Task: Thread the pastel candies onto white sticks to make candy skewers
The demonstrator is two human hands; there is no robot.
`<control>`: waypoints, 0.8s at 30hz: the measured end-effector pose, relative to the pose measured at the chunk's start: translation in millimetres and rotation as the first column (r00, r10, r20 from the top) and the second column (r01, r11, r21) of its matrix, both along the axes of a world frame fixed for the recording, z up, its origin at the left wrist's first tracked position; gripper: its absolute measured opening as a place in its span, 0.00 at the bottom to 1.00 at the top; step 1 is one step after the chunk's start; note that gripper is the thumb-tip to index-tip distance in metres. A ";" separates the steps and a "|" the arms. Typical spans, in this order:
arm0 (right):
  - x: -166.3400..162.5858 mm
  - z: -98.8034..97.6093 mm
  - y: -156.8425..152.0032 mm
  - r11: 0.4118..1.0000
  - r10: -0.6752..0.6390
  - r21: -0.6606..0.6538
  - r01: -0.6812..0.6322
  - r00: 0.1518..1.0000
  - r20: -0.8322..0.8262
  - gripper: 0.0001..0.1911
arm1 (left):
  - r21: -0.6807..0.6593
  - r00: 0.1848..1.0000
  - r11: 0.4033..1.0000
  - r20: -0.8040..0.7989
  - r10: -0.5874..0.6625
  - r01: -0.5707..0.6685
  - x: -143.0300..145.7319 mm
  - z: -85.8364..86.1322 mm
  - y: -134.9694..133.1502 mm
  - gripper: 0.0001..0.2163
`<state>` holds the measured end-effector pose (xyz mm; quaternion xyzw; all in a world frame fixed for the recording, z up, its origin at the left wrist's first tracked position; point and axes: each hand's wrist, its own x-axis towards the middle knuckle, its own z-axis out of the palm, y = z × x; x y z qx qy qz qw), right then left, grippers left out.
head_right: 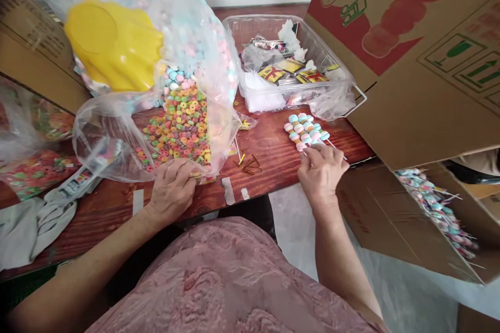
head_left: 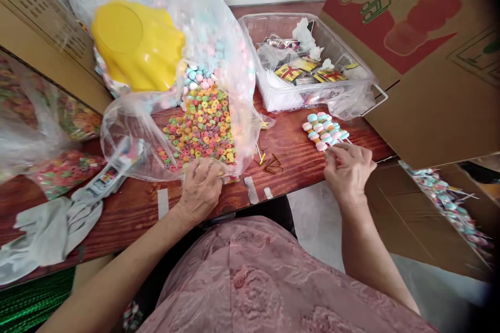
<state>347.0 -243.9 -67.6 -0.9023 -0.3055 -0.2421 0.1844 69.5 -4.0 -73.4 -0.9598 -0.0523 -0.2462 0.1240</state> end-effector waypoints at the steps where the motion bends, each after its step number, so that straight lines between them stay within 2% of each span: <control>1: 8.8 -2.3 -4.9 0.999 -0.040 -0.036 0.039 0.999 -0.024 0.12 | -0.019 1.000 1.000 0.024 0.001 0.000 -3.5 1.1 -4.3 0.08; 4: 25.5 -13.0 -12.7 0.975 -0.146 -0.181 0.128 0.985 -0.095 0.13 | -0.116 0.998 0.993 0.051 0.040 -0.034 -13.6 -1.3 -19.7 0.09; 6: 29.8 -21.5 -10.5 0.945 -0.250 -0.241 0.220 0.962 -0.105 0.13 | -0.184 0.993 0.976 0.012 0.118 -0.114 -18.2 -7.0 -27.7 0.09; 8: 30.5 -28.1 -4.7 0.930 -0.287 -0.278 0.241 0.948 -0.138 0.15 | -0.236 0.983 0.954 -0.062 0.173 -0.183 -20.2 -12.9 -32.0 0.09; 11: 29.0 -30.7 3.6 0.933 -0.272 -0.290 0.214 0.946 -0.178 0.16 | -0.294 0.966 0.924 -0.159 0.204 -0.244 -19.6 -15.6 -34.0 0.09; 15: 24.7 -26.6 4.4 0.944 -0.249 -0.266 0.195 0.951 -0.185 0.15 | -0.362 0.964 0.896 -0.170 0.207 -0.256 -18.1 -8.7 -34.0 0.08; 18: 18.3 -25.3 -0.5 0.961 -0.209 -0.221 0.167 0.961 -0.180 0.16 | -0.391 0.983 0.902 -0.045 0.178 -0.182 -18.2 -4.4 -32.1 0.08; 21: 10.8 -26.5 -5.2 0.980 -0.175 -0.128 0.155 0.971 -0.165 0.16 | -0.379 0.985 0.918 0.076 0.156 -0.116 -16.7 -4.7 -31.2 0.08; 24: 4.4 -27.7 -7.8 0.992 -0.122 -0.023 0.120 0.981 -0.150 0.16 | -0.370 0.990 0.926 0.076 0.117 -0.081 -14.9 -9.6 -34.1 0.10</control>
